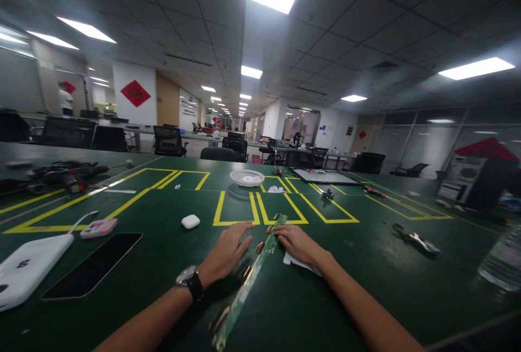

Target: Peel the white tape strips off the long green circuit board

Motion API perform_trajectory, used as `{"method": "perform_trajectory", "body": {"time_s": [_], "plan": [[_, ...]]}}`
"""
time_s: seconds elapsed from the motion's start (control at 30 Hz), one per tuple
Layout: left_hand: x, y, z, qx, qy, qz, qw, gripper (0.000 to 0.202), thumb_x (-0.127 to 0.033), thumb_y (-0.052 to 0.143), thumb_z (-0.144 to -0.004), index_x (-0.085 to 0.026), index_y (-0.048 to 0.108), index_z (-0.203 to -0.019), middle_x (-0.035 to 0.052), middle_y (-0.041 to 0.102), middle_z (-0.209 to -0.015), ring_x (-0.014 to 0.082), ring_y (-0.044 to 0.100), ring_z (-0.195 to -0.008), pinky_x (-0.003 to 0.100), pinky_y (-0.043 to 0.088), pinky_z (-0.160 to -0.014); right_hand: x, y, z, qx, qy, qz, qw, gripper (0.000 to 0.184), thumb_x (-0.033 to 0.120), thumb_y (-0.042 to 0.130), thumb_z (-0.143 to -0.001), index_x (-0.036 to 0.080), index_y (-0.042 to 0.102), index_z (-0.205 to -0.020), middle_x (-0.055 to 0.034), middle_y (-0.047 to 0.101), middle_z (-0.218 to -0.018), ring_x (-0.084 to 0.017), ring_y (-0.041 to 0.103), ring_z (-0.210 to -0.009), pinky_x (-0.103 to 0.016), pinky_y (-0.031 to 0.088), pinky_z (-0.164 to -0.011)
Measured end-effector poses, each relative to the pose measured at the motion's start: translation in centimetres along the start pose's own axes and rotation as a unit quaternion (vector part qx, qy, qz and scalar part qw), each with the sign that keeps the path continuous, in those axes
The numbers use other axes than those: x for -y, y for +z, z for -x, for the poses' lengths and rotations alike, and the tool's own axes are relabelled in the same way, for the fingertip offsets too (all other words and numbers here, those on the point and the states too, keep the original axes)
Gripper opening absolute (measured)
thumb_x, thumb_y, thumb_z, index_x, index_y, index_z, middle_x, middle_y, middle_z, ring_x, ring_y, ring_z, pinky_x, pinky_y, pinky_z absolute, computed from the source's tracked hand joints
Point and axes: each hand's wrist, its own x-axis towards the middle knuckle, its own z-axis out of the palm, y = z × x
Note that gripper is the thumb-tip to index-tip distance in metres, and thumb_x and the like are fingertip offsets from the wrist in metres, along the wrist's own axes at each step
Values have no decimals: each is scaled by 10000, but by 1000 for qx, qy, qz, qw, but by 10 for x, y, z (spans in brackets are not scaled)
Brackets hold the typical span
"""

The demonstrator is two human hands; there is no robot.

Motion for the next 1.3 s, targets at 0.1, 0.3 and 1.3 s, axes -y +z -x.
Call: {"method": "perform_trajectory", "body": {"time_s": [0.1,0.3,1.3], "plan": [[-2,-7,1,9,19,-30,999,386,-397,344,-1035,-216,524,-1325,84,556,-1368,239,495,-1265,421,381,-1076,-26,-2,8,-31,133,89,987,395,272,344,-1007,149,703,-1112,-130,671,-1207,-233,587,-1158,-387,398,-1043],[-12,-9,3,55,83,-121,988,332,-356,410,-1024,-223,540,-1299,75,565,-1340,254,494,-1230,421,389,-1026,-31,5,15,-54,268,176,946,456,381,313,-1008,138,682,-1123,-190,646,-1187,-302,570,-1155,-496,332,-1045],[-8,3,7,57,66,-158,984,334,-388,444,-1015,-246,562,-1293,64,560,-1362,272,492,-1259,477,372,-1055,-27,-18,24,-62,353,188,915,393,403,434,-941,173,631,-1192,-163,595,-1239,-307,550,-1154,-437,445,-901]]}}
